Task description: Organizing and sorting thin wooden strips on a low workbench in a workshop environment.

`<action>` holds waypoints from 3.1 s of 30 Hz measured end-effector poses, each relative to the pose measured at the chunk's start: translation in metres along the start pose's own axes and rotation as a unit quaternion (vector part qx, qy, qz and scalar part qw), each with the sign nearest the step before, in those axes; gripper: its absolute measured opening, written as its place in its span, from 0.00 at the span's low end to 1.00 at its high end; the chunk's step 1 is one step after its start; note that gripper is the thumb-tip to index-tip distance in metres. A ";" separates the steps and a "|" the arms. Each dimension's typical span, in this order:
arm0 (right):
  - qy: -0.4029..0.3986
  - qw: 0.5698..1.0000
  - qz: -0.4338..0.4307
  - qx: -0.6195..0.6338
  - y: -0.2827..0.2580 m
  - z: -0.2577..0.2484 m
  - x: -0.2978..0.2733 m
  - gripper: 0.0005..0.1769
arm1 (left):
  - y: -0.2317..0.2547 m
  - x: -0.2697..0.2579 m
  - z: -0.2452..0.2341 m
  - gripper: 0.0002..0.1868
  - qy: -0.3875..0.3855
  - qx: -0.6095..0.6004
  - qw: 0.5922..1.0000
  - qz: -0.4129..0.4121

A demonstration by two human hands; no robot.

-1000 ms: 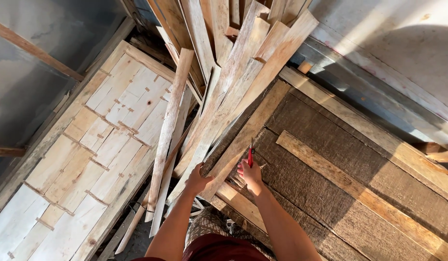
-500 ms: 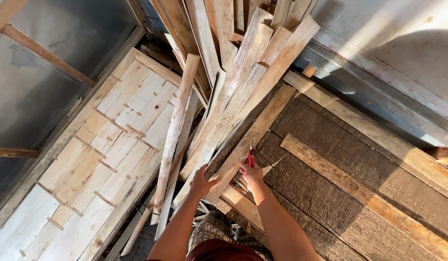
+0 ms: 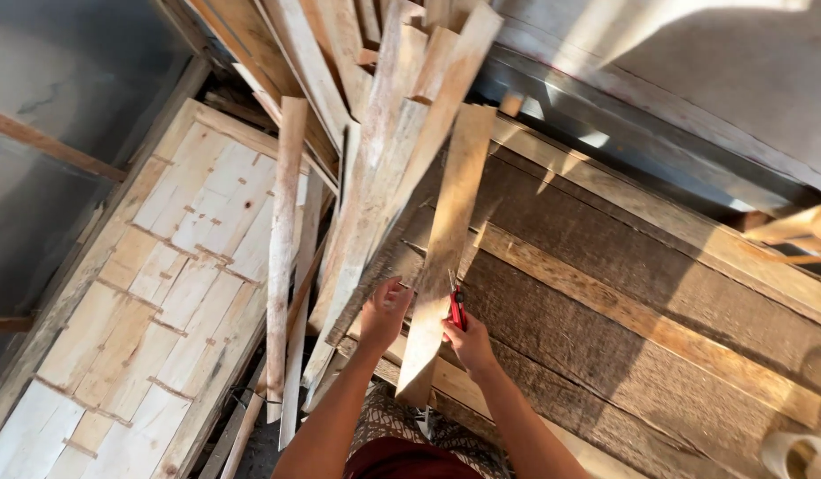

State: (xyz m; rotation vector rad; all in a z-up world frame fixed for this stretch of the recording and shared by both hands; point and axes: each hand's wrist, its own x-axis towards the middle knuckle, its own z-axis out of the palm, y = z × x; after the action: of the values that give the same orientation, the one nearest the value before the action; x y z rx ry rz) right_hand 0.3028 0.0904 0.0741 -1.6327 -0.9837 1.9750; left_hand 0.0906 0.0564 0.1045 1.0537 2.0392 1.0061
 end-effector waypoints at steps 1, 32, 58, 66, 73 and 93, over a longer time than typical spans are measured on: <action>0.007 1.000 0.000 0.003 0.005 -0.017 -0.003 0.09 | 0.010 -0.002 0.006 0.26 -0.007 -0.001 1.000 0.003; 0.321 0.932 -0.007 -0.170 0.006 -0.263 -0.070 0.21 | 0.027 -0.033 0.175 0.18 -0.077 -0.251 0.897 -0.356; 0.183 0.878 -0.127 -0.424 -0.004 -0.197 -0.063 0.40 | 0.101 -0.072 0.240 0.38 -0.369 0.414 0.820 0.143; 0.192 0.866 -0.165 -0.431 -0.001 -0.196 -0.061 0.41 | 0.100 -0.070 0.243 0.38 -0.379 0.421 0.812 0.141; 0.173 0.857 -0.071 -0.481 -0.019 -0.185 -0.063 0.42 | 0.102 -0.069 0.244 0.38 -0.381 0.444 0.798 0.145; 0.161 0.859 -0.071 -0.481 -0.014 -0.186 -0.069 0.46 | 0.093 -0.070 0.249 0.40 -0.363 0.483 0.778 0.171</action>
State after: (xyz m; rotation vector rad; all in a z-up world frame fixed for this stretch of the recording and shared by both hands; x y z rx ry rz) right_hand 0.4968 0.1016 0.1175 -2.1551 -2.0514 1.0363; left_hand 0.3562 0.1172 0.0673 1.9788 1.6307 -0.4555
